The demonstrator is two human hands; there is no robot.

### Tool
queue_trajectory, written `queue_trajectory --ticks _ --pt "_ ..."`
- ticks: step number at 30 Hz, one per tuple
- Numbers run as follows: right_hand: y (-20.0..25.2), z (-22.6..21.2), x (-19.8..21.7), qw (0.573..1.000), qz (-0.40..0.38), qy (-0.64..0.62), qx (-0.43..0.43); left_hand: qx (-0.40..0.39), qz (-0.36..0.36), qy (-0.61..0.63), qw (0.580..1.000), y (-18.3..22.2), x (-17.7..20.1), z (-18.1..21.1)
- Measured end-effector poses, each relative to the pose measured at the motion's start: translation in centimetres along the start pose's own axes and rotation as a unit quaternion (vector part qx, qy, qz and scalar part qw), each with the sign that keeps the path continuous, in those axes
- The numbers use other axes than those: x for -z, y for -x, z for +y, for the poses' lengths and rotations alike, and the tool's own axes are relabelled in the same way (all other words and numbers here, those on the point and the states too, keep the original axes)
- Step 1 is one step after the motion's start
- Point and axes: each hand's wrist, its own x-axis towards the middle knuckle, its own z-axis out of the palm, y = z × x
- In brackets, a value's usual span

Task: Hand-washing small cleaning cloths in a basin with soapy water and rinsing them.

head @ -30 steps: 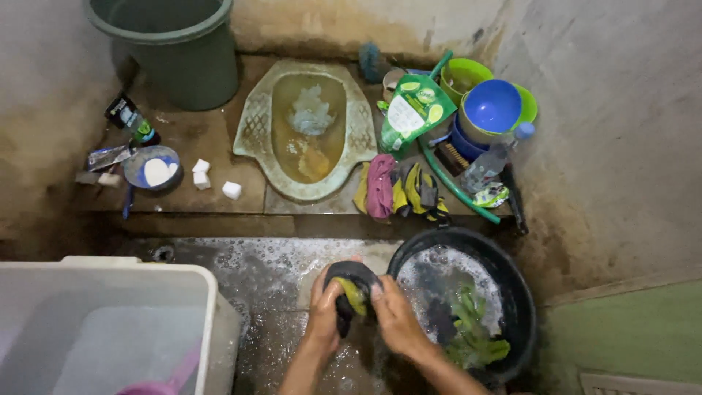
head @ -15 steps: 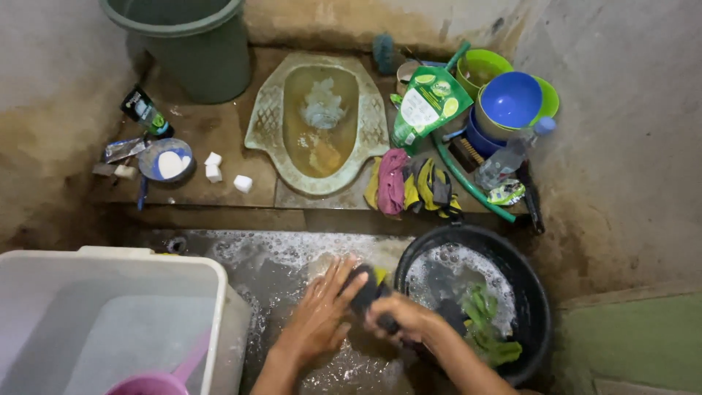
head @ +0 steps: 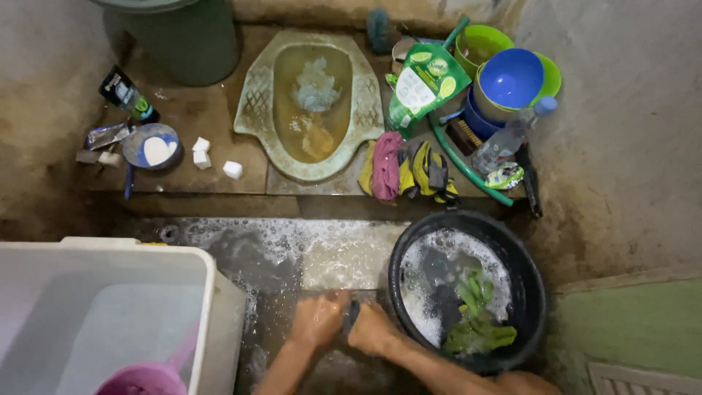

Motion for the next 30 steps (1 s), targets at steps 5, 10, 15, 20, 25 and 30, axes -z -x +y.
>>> queue_trajectory --ticks 5,10,15,20,25,30 --pt "-1.8 1.8 -2.8 0.992 0.055 0.111 0.034 0.133 -0.174 0.216 0.952 2.8 7.7 1.3" --pt "-2.2 2.6 -3.4 0.989 0.045 0.141 0.031 0.128 -0.232 0.421 0.867 3.0 8.3 0.4" --pt "-5.1 3.5 -1.0 0.921 0.178 0.294 0.185 0.115 -0.100 0.565 0.811 1.9 8.8 -0.4" --pt "-7.4 -3.3 8.5 0.951 0.273 -0.109 0.100 0.283 -0.017 0.270 0.920 2.5 13.7 -0.5" --pt "-17.0 -6.1 12.1 0.899 0.403 -0.029 0.167 0.279 -0.223 0.311 0.881 2.1 11.4 -0.1" --pt "-19.8 -6.5 11.2 0.953 0.281 0.116 -0.018 0.242 -0.231 0.238 0.912 2.5 10.0 -0.1"
